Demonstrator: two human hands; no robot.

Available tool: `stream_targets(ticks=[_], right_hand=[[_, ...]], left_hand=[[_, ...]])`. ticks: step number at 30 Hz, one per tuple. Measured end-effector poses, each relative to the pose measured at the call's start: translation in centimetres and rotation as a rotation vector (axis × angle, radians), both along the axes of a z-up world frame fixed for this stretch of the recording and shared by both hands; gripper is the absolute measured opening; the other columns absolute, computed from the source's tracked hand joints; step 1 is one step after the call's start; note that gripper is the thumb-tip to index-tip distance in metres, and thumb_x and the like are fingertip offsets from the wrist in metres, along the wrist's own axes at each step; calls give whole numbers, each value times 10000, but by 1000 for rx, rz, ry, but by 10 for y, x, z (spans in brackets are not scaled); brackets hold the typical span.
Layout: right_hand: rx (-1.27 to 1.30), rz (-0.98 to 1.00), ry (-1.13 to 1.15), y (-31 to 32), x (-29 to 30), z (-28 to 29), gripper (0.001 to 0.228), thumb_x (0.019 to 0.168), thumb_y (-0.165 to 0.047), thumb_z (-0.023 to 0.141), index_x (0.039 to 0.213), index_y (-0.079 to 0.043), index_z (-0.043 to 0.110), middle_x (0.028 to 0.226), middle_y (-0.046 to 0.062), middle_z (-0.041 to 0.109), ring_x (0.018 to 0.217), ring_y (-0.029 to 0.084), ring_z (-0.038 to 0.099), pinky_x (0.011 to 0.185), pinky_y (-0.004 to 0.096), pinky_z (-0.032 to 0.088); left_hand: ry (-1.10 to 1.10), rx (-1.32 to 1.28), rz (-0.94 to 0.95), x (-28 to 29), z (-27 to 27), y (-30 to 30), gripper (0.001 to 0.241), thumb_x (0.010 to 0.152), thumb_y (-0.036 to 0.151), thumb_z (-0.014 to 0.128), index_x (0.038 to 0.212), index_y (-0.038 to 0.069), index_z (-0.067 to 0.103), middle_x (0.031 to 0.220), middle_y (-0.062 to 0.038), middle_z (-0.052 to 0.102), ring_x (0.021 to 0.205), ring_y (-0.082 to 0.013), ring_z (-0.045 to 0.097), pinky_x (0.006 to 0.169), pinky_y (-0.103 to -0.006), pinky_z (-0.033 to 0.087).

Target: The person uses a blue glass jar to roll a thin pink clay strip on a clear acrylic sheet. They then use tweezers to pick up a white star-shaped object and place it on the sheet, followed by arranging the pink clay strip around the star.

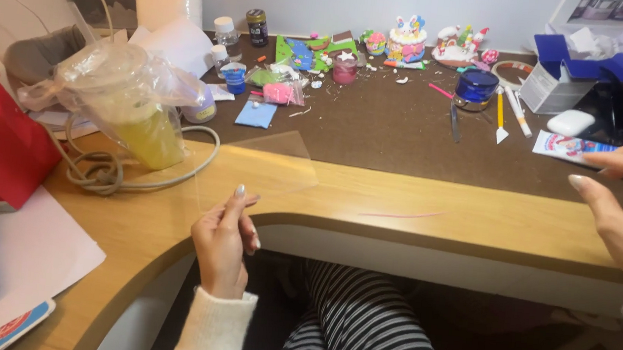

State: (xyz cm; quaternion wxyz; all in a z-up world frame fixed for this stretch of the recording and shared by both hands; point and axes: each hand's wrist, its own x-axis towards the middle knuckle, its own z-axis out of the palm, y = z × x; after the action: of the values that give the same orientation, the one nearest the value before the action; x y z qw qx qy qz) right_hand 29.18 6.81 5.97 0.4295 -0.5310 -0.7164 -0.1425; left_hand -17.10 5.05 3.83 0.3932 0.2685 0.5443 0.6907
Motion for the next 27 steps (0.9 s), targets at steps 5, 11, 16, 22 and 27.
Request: stream_targets(ticks=[5,11,16,22,27], right_hand=[[-142,17,-27,41,-17,28,168,1017,-35,783,1184,-14,776,1150,147,698,925,226,651,943,346,485],[-366,-53,-198,172,-26,3,209,965,-311,731,1025,-111,750,1009,89,770,937,290,696,866,414,481],[-638,-192,-183,225,-73,0,355,983,-420,655,1127,-101,596,996,197,749,1054,423,663,896,518,485],[-822,-229,-223,237,-84,1,416,973,-307,567,1318,-109,444,1229,313,679,1099,546,656,936,568,483],[-743,-79,-312,227,-66,1,421,853,-218,602,1256,-271,714,1006,92,804,1000,371,722,935,438,498]], left_hand=[[-5,-33,-6,-2,-12,10,398,984,318,648,950,-61,762,444,-34,442,335,-130,412,328,-241,270],[40,-85,30,-2,-26,18,551,990,437,624,774,-67,677,385,-84,438,286,-164,411,295,-257,264],[-22,-170,11,-4,-30,13,581,980,482,620,779,-59,689,410,-93,474,291,-171,417,296,-262,250],[-211,-166,-130,-11,-17,2,435,1034,395,559,1004,-25,669,503,-80,454,340,-181,419,315,-273,211],[-300,-137,-112,-11,-27,6,386,1052,359,565,956,-4,655,493,-75,439,335,-187,408,314,-269,195]])
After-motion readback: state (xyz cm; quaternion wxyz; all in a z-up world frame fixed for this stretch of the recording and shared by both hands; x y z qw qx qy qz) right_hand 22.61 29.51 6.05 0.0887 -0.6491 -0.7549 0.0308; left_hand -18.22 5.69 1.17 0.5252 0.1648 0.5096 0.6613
